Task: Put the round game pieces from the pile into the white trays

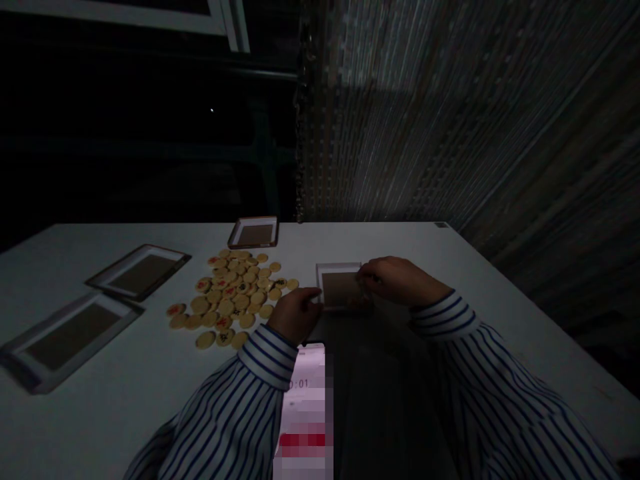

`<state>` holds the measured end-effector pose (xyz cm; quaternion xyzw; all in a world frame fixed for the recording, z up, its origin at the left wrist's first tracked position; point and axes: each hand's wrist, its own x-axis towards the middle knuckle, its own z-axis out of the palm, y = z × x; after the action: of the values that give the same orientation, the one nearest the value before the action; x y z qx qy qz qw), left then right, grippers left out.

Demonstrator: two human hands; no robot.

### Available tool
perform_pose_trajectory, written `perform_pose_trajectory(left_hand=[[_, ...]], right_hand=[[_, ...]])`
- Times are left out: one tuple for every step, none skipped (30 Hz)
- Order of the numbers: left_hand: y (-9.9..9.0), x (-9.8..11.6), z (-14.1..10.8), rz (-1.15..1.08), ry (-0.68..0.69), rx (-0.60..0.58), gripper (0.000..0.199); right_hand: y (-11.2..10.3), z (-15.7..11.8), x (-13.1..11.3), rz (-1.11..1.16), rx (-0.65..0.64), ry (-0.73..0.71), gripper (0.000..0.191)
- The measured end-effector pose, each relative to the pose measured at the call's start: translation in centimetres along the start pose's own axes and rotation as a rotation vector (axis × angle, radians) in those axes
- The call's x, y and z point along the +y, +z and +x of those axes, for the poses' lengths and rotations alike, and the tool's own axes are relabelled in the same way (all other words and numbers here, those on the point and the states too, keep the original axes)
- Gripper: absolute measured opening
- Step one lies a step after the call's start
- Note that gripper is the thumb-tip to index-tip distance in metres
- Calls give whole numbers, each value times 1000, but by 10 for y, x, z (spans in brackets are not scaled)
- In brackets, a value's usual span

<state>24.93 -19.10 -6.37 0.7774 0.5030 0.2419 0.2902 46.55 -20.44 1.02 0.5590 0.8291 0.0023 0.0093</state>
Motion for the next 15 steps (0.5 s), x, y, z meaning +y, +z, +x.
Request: perform_pose_trajectory(left_hand=[[0, 0, 0, 0, 2, 3, 35], [0, -1, -1, -2, 4, 7, 36], [1, -1, -1, -3, 6, 7, 36], [1, -1, -1, -4, 8, 7, 36], [1, -1, -2, -3, 11, 7, 36], [0, -1, -2, 0, 15, 8, 36], [0, -1, -2, 6, 16, 12, 36], [0, 0, -3, 15, 15, 16, 36], [0, 0, -3, 26, 14, 17, 36], [-1, 1, -3, 36, 14, 18, 36], [-1, 2, -3, 44, 13, 16, 36], [-2, 3, -3, 48, 10, 13, 35], [-2, 3, -3, 47, 9, 10, 35], [-3, 3, -3, 43, 9, 3, 35], [-3, 3, -3, 36, 9, -3, 35]], right_hand=[[1, -2, 0, -5, 22, 17, 25], [3, -4, 0, -5, 43, 35, 25], [5, -6, 0, 0, 60, 53, 26], [7, -9, 0, 10, 73, 69, 27], [10, -12, 1, 27, 87, 84, 28], [13, -16, 1, 51, 88, 93, 29], [16, -20, 2, 75, 90, 102, 29], [20, -25, 2, 99, 95, 107, 30], [24, -29, 3, 123, 100, 107, 32], [28, -33, 4, 148, 110, 110, 34], [32, -37, 4, 177, 105, 105, 38], [35, -41, 5, 199, 109, 109, 40], [38, -43, 5, 217, 107, 107, 40], [40, -46, 4, 231, 95, 97, 41], [41, -47, 3, 240, 85, 90, 41]])
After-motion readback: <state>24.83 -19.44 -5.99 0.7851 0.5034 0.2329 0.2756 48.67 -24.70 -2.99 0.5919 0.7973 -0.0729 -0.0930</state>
